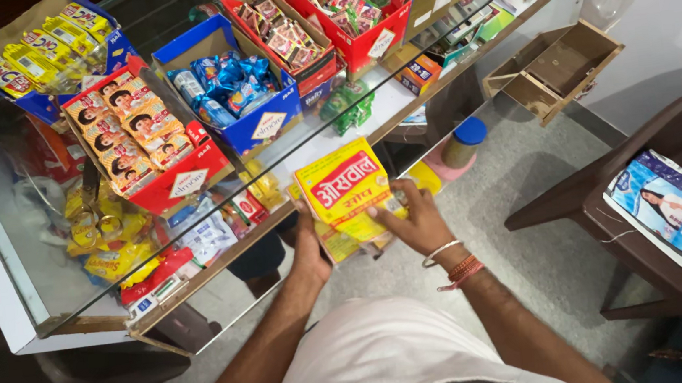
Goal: The person picks up small snack packets from a display counter and places them into a plastic bag. They then pick up boxes from the floor and place them on the counter.
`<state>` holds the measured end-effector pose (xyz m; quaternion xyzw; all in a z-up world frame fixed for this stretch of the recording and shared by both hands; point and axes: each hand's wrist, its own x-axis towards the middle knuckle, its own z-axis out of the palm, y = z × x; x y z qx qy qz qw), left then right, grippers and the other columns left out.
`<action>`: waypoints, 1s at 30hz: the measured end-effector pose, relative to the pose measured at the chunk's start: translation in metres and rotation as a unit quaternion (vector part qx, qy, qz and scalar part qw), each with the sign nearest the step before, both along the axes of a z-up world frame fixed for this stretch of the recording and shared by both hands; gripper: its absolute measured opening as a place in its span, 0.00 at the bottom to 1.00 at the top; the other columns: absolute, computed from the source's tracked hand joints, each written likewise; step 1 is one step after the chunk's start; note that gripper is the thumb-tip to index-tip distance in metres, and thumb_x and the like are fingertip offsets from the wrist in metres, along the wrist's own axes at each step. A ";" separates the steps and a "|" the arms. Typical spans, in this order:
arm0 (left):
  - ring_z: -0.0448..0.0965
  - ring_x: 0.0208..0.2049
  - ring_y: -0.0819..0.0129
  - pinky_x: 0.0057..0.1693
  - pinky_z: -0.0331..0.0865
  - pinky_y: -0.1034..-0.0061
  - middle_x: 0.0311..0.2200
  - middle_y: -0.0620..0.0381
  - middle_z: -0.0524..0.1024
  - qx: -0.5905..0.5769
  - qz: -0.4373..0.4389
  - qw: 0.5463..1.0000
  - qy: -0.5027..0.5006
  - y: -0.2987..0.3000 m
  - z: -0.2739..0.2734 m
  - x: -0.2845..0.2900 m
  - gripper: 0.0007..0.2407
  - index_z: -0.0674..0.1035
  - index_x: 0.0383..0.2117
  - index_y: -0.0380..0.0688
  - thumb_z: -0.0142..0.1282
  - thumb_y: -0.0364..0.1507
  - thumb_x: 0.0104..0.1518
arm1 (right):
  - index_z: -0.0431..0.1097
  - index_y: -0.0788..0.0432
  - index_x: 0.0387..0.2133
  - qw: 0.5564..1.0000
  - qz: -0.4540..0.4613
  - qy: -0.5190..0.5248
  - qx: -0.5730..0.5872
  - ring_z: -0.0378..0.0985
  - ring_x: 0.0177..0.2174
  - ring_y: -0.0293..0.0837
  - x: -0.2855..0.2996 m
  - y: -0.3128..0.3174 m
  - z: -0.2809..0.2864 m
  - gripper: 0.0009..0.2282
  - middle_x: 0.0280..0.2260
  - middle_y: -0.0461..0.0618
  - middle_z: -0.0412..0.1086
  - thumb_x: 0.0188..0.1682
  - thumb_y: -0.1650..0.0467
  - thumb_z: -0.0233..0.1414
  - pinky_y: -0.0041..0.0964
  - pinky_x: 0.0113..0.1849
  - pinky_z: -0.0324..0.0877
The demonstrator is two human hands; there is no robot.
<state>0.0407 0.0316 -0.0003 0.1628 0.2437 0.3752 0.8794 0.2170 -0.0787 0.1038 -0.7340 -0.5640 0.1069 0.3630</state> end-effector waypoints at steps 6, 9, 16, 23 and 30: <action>0.78 0.55 0.54 0.59 0.72 0.52 0.56 0.50 0.76 0.020 -0.012 0.999 0.028 -0.004 0.011 -0.006 0.32 0.69 0.61 0.50 0.47 0.57 0.54 | 0.45 0.41 0.63 0.838 -0.069 0.524 -0.135 0.80 0.46 0.51 -0.012 -0.001 0.003 0.36 0.53 0.48 0.68 0.41 0.58 0.56 0.57 0.39 0.80; 0.78 0.53 0.53 0.56 0.73 0.50 0.55 0.50 0.76 0.026 -0.036 0.997 0.065 -0.001 0.016 -0.010 0.33 0.70 0.61 0.51 0.46 0.57 0.53 | 0.55 0.46 0.63 0.821 0.004 0.543 -0.178 0.81 0.46 0.48 -0.011 0.002 0.005 0.32 0.53 0.51 0.71 0.44 0.59 0.57 0.53 0.38 0.81; 0.78 0.56 0.56 0.57 0.75 0.55 0.57 0.52 0.76 0.017 -0.033 0.996 0.077 0.026 -0.008 0.005 0.34 0.69 0.61 0.50 0.48 0.58 0.53 | 0.57 0.46 0.64 0.818 0.036 0.540 -0.193 0.81 0.45 0.47 0.016 0.037 -0.023 0.30 0.51 0.50 0.73 0.46 0.61 0.56 0.51 0.37 0.81; 0.82 0.49 0.54 0.53 0.77 0.54 0.54 0.46 0.77 0.010 -0.011 0.987 0.161 0.089 -0.057 0.029 0.27 0.72 0.60 0.42 0.54 0.47 0.60 | 0.51 0.40 0.68 0.851 0.089 0.465 -0.225 0.78 0.45 0.43 0.035 0.106 -0.056 0.34 0.53 0.46 0.71 0.46 0.58 0.57 0.47 0.35 0.78; 0.80 0.48 0.54 0.49 0.78 0.53 0.54 0.47 0.73 -0.068 0.099 0.943 0.312 0.137 -0.092 0.054 0.23 0.63 0.61 0.46 0.44 0.44 0.64 | 0.53 0.38 0.68 0.840 0.107 0.438 -0.300 0.79 0.40 0.46 0.061 0.190 -0.077 0.34 0.48 0.47 0.75 0.46 0.58 0.55 0.52 0.33 0.75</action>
